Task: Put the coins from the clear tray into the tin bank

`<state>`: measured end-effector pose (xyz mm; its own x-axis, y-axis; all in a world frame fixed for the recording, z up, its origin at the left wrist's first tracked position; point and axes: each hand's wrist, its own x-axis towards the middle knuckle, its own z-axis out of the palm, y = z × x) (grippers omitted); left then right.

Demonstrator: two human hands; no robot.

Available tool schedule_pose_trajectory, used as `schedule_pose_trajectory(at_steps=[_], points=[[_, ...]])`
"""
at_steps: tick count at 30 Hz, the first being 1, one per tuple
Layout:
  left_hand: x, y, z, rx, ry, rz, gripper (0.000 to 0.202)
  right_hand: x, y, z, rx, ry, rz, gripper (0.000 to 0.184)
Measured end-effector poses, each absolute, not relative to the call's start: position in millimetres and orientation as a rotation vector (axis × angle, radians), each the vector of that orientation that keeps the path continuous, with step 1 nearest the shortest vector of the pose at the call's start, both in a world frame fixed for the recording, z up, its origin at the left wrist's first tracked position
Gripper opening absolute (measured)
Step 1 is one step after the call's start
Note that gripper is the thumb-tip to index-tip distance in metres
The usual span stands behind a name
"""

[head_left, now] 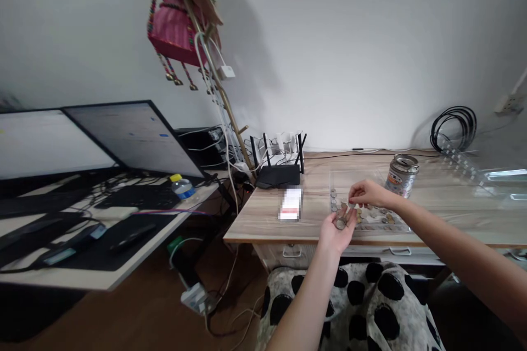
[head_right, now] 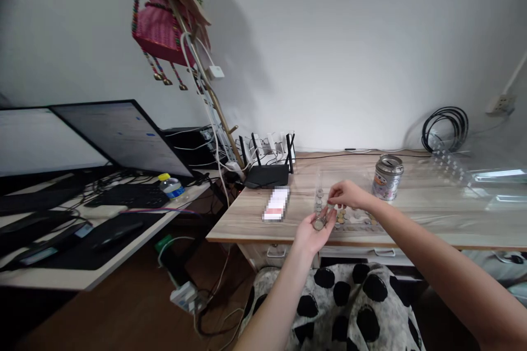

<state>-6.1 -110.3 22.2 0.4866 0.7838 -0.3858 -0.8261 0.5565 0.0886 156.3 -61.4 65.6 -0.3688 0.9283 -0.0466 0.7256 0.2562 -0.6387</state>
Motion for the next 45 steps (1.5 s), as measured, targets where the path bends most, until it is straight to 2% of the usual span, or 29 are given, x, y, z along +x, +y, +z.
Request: schedule_pose_trajectory(at_steps=[5,8,12,17,21,25,31,34,39,45], points=[[-6.6,-113.0,15.6,-0.154,0.382,0.937,0.014,155.8,-59.3,50.9,-1.726,-2.238,0.518,0.025],[-17.7,-114.5,12.7,-0.110,0.324,0.863,0.017,167.0,-62.1,26.8,-1.832,-2.300,0.559,0.020],[-24.2,-114.5,14.4,-0.065,0.348,0.872,0.016,173.3,-67.7,6.7,-1.881,-2.341,0.621,0.027],[-20.0,-115.8,16.4,-0.051,0.358,0.872,0.015,172.2,-65.4,4.6,-1.903,-2.377,0.784,0.015],[-17.9,-115.6,13.7,-0.106,0.376,0.895,0.015,165.8,-62.2,5.9,-1.825,-2.390,0.883,0.014],[-17.2,-114.0,12.5,-0.178,0.461,1.021,0.013,158.8,-62.2,18.8,-1.739,-2.363,0.881,0.013],[-13.9,-116.7,20.0,-0.085,0.404,0.999,0.020,141.8,-79.2,75.8,-1.535,-2.266,0.793,0.035],[-8.4,-116.1,22.5,-0.114,0.379,1.000,0.017,131.0,-84.3,94.1,-1.396,-2.329,0.784,0.038],[-8.8,-116.2,16.7,-0.157,0.302,0.825,0.015,161.3,-65.4,79.4,-1.894,-2.403,0.186,0.025],[-16.6,-122.9,16.0,-0.045,0.229,0.817,0.018,216.7,-67.2,30.0,-2.224,-2.536,0.180,0.027]])
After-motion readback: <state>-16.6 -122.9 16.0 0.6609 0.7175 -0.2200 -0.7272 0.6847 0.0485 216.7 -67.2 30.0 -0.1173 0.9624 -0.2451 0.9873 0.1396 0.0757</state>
